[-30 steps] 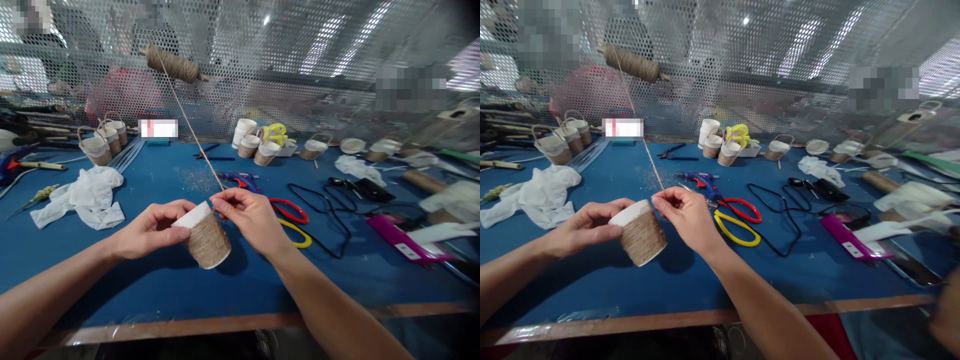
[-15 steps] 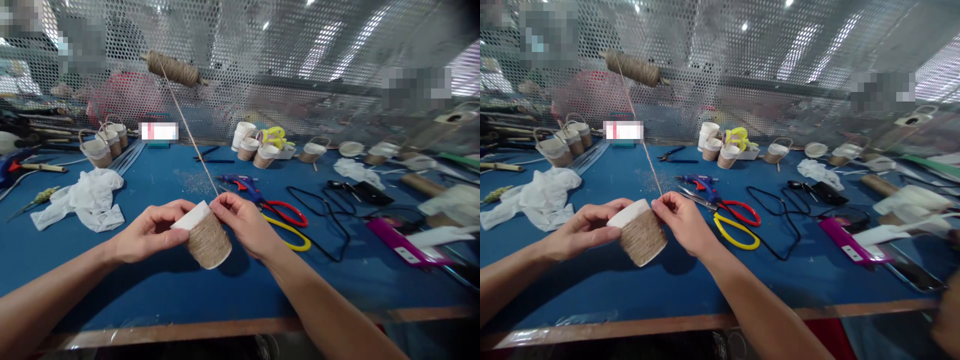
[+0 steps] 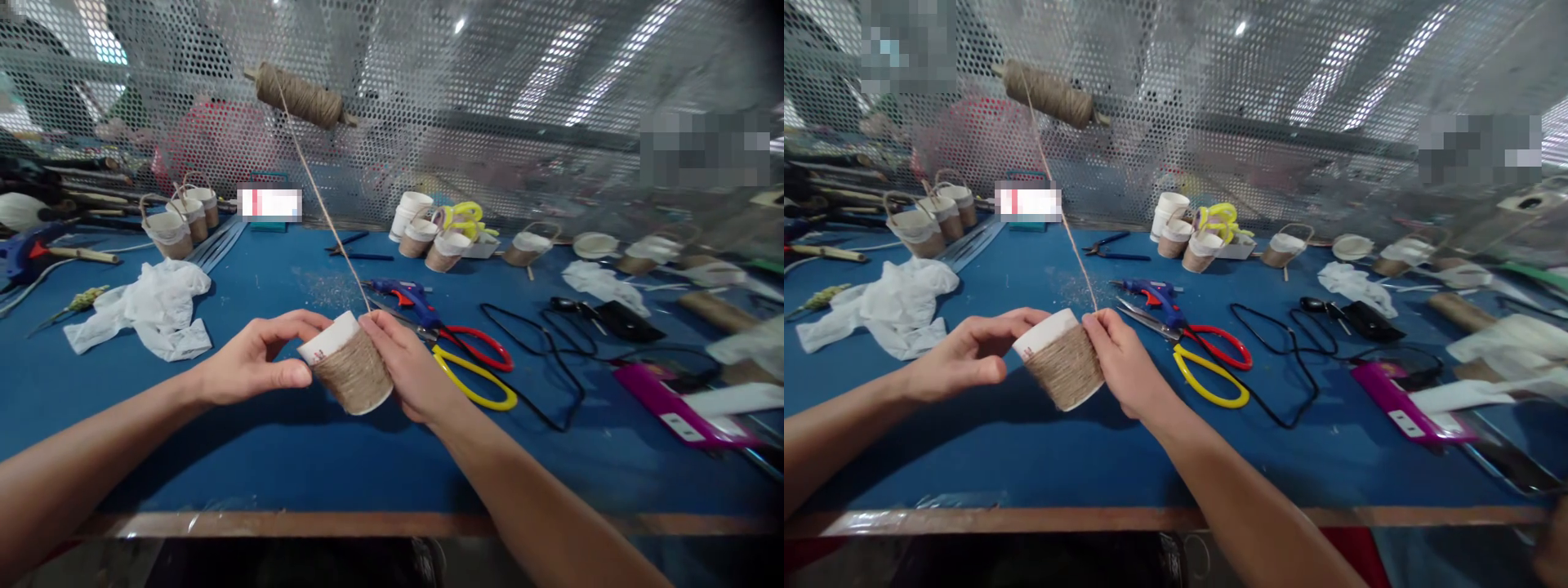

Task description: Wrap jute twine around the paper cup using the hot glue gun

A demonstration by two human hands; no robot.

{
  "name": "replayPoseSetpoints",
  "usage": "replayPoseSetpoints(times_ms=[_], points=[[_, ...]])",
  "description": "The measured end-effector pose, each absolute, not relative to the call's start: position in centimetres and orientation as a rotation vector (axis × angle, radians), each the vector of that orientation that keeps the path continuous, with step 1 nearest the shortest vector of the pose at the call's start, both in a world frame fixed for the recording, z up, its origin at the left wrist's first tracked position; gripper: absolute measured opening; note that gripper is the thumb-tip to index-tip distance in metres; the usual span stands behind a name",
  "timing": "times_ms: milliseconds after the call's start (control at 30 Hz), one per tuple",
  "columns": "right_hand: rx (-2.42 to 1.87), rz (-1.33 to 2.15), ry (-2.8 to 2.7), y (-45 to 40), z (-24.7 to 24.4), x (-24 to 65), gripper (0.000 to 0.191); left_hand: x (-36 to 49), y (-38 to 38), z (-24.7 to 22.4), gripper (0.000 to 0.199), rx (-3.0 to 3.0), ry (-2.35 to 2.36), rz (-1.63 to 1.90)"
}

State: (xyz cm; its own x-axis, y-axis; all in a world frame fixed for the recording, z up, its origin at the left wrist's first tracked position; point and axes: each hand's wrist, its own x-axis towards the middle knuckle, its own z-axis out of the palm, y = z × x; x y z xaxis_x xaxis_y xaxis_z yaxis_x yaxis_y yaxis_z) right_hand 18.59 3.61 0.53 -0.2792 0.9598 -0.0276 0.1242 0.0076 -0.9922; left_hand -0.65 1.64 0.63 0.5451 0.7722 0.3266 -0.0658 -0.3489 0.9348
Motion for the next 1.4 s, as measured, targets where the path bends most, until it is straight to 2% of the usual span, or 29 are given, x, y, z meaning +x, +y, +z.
replayPoseSetpoints(times_ms=[100,233,300,500,800,1067,1400], points=[[-1.168,1.425,-1.485,3.9,0.6,18.6,0.023,-0.6,1.9,0.2,0.040,1.518,0.607,1.117],[-1.189,1.414,-1.515,4.2,0.4,18.6,0.024,-0.1,2.3,0.0,0.016,1.214,0.853,1.366],[-1.198,1.343,-1.556,4.3,0.2,18.7,0.025,0.0,2.5,0.0,0.012,1.164,0.956,1.402],[-1.217,1.049,-1.739,4.3,0.1,18.8,0.026,0.1,2.0,0.3,0.017,1.388,1.013,1.191],[-1.226,0.552,-2.000,3.1,-0.2,18.2,0.017,1.1,0.6,0.9,0.021,1.703,1.086,0.825],[-1.185,0.340,-2.171,2.6,-0.7,17.7,0.016,2.2,0.0,0.6,0.020,1.561,1.190,0.794],[-1.097,0.041,-2.296,2.5,-1.0,17.8,0.025,2.0,0.1,0.5,0.014,1.573,1.180,0.854]])
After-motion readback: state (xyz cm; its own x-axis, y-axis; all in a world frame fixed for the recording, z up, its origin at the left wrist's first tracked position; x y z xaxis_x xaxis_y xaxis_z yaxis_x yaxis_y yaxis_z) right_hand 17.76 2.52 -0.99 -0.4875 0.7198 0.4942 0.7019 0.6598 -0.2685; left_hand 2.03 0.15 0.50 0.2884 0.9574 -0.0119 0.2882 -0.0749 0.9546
